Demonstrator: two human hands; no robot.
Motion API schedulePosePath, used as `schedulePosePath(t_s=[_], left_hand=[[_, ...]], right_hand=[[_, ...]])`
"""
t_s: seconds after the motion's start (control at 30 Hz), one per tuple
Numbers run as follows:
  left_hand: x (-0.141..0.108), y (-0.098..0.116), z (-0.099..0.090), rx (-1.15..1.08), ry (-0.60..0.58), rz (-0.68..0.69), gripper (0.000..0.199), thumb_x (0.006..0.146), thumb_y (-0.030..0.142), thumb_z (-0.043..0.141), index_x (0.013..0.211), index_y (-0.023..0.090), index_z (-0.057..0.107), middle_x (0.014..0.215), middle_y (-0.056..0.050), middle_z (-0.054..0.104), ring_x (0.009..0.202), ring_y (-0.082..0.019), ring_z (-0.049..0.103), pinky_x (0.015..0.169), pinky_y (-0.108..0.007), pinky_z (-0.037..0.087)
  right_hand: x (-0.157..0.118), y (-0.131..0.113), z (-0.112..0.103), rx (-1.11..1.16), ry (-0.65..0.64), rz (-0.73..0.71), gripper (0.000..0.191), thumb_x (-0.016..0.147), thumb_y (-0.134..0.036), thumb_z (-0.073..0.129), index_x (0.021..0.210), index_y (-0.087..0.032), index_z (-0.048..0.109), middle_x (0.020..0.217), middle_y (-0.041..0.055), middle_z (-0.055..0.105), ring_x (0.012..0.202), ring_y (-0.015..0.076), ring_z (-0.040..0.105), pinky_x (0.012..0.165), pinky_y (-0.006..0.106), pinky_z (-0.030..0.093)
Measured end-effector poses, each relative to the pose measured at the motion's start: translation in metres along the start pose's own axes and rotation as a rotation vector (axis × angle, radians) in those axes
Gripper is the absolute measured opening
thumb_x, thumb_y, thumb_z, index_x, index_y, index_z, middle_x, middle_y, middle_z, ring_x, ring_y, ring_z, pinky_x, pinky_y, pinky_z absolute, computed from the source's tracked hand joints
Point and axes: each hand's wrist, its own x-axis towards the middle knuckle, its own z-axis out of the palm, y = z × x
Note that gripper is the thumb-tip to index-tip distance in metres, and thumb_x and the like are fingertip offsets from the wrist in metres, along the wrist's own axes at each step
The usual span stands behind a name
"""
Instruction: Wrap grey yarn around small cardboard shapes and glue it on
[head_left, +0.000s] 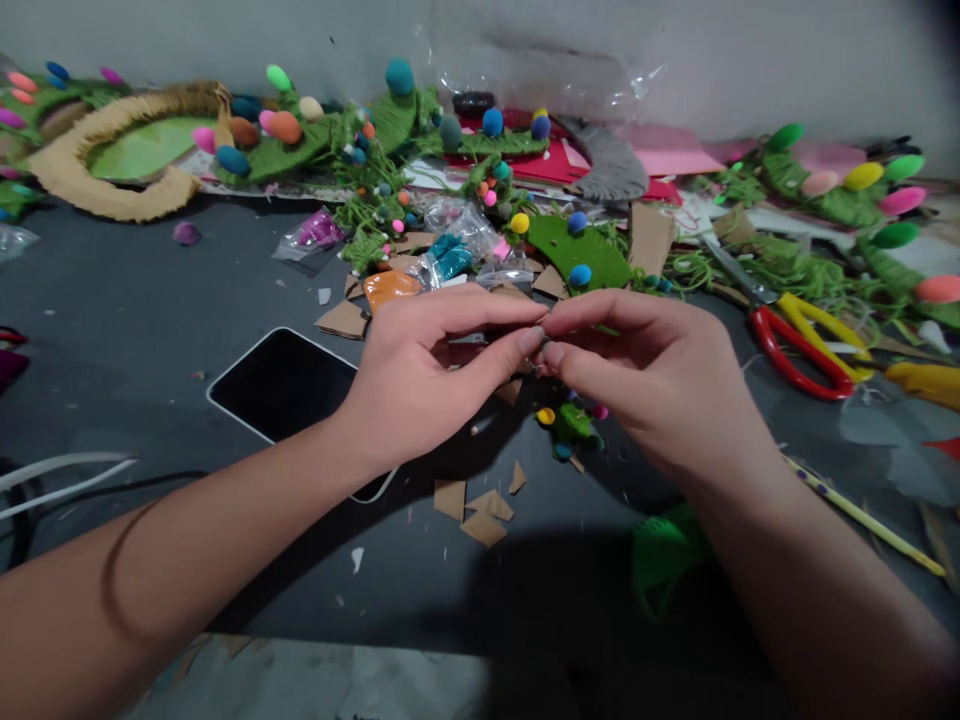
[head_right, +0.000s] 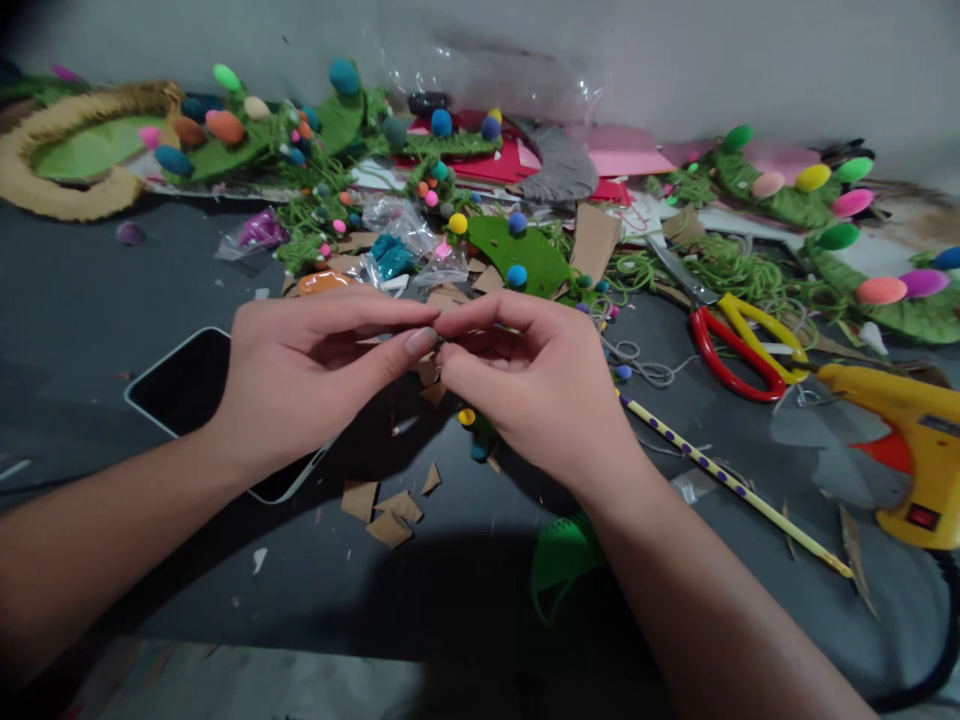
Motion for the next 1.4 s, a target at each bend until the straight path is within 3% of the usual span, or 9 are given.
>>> schedulePosePath(t_s=[0.27, 0.6, 0.93, 1.1, 1.4], left_hand=[[0.0012, 0.0012, -0.0009, -0.025, -0.029, 0.002, 0.014, 0.088, 0.028, 0.074, 0.100, 0.031, 0.081, 0.100, 0.001, 0.081, 0.086, -0.018, 0.077, 0.075, -0.030, 0.066], [0.0007, 0.0034, -0.0005, -0.039, -0.019, -0.003, 0.012, 0.088, 0.027, 0.075, 0.098, 0.027, 0.081, 0.098, -0.001, 0.081, 0.086, -0.019, 0.077, 0.076, -0.030, 0.065], [0.0015, 0.0068, -0.0016, -0.040, -0.016, 0.003, 0.013, 0.086, 0.022, 0.075, 0.097, 0.026, 0.082, 0.097, -0.001, 0.082, 0.085, -0.017, 0.077, 0.073, -0.027, 0.065], [0.0020, 0.0076, -0.0017, -0.045, -0.015, -0.002, 0.013, 0.086, 0.022, 0.075, 0.097, 0.025, 0.082, 0.097, -0.001, 0.082, 0.084, -0.017, 0.077, 0.073, -0.026, 0.065], [0.0025, 0.0063, -0.0022, -0.056, -0.027, 0.010, 0.016, 0.085, 0.020, 0.075, 0.098, 0.027, 0.082, 0.095, 0.000, 0.082, 0.083, -0.017, 0.077, 0.072, -0.025, 0.065]], right_hand=[[-0.0007, 0.0000, -0.0024, 0.026, -0.028, 0.030, 0.013, 0.075, -0.014, 0.080, 0.087, -0.021, 0.079, 0.087, 0.0012, 0.079, 0.080, 0.0186, 0.076, 0.070, 0.027, 0.064], [-0.0002, 0.0024, -0.0061, 0.074, -0.069, 0.048, 0.011, 0.078, -0.018, 0.080, 0.089, -0.023, 0.082, 0.087, 0.0008, 0.079, 0.085, 0.0186, 0.076, 0.079, 0.030, 0.064], [-0.0011, 0.0048, -0.0057, 0.162, -0.058, 0.064, 0.012, 0.080, -0.017, 0.080, 0.089, -0.025, 0.081, 0.087, -0.0017, 0.080, 0.082, 0.0161, 0.077, 0.077, 0.026, 0.065], [-0.0009, 0.0032, -0.0049, 0.140, -0.048, 0.088, 0.014, 0.080, -0.014, 0.077, 0.087, -0.026, 0.080, 0.087, -0.0014, 0.080, 0.081, 0.0176, 0.077, 0.078, 0.029, 0.066], [-0.0004, 0.0048, -0.0049, 0.141, -0.053, 0.035, 0.009, 0.080, -0.020, 0.081, 0.089, -0.024, 0.081, 0.088, -0.0007, 0.079, 0.082, 0.0162, 0.076, 0.074, 0.025, 0.064]])
